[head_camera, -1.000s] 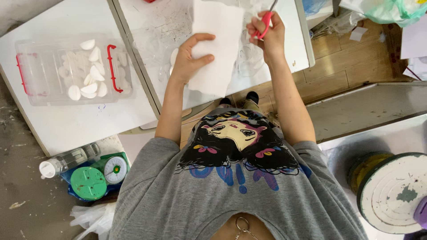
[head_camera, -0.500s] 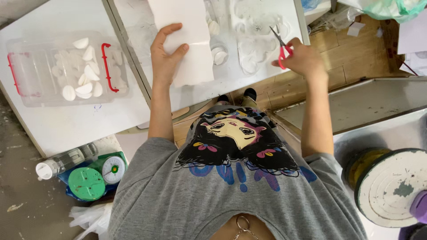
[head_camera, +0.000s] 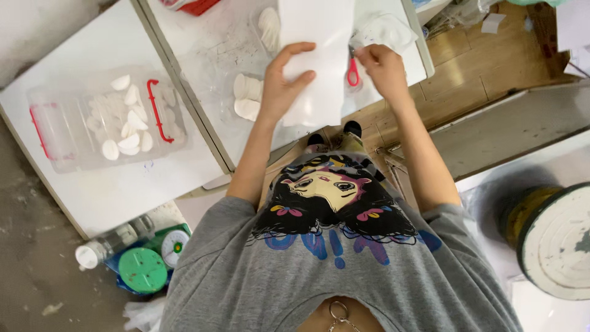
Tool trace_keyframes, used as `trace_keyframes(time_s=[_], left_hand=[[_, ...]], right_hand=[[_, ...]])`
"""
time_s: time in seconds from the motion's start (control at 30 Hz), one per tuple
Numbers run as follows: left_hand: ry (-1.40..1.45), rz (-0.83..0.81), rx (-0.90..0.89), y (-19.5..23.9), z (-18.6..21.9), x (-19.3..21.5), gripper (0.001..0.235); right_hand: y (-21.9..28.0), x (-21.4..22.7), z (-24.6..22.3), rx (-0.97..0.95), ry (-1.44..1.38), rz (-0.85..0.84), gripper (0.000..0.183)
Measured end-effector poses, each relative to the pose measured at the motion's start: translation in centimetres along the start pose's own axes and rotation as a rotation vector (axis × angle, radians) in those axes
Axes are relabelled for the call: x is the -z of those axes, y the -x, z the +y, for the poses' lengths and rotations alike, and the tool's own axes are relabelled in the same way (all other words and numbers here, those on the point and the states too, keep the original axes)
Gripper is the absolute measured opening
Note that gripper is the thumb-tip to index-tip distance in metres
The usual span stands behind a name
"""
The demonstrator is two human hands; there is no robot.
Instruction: The person uses scissors to trim small white circular pieces and a purple hole punch to create circular cutouts from white sheets. The cut pieces are placed into a clear plastic container on the counter.
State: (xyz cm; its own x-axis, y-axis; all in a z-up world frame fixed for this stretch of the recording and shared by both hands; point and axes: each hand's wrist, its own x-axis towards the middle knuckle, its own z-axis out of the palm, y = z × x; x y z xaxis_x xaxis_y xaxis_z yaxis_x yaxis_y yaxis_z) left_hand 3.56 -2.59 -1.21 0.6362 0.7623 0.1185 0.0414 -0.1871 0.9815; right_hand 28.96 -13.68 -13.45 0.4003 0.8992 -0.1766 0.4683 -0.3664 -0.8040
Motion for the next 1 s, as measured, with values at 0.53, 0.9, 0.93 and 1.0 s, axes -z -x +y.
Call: trace_keyframes(time_s=[0.53, 0.9, 0.93, 1.0], left_hand=[[0.203, -0.620, -0.244, 3.2, 3.3, -24.2, 0.085], [0.925, -1.055, 0.212, 10.9, 10.4, -46.2, 0.049], [1.001, -1.065, 0.226, 12.2, 11.0, -48.6, 0.046], [0.928, -1.003, 0.234, 14.8, 11.8, -52.2, 0.038]], right_hand=[[24.4, 8.6, -3.3, -0.030, -0.856, 0.879, 0.044], [44.8, 16.3, 6.3, -0.042, -1.055, 1.041, 0.052], [46.3, 17.1, 7.0, -0.045, -1.064, 1.058, 0.052], [49.0, 18.3, 8.3, -0.058, -1.076, 1.102, 0.052]])
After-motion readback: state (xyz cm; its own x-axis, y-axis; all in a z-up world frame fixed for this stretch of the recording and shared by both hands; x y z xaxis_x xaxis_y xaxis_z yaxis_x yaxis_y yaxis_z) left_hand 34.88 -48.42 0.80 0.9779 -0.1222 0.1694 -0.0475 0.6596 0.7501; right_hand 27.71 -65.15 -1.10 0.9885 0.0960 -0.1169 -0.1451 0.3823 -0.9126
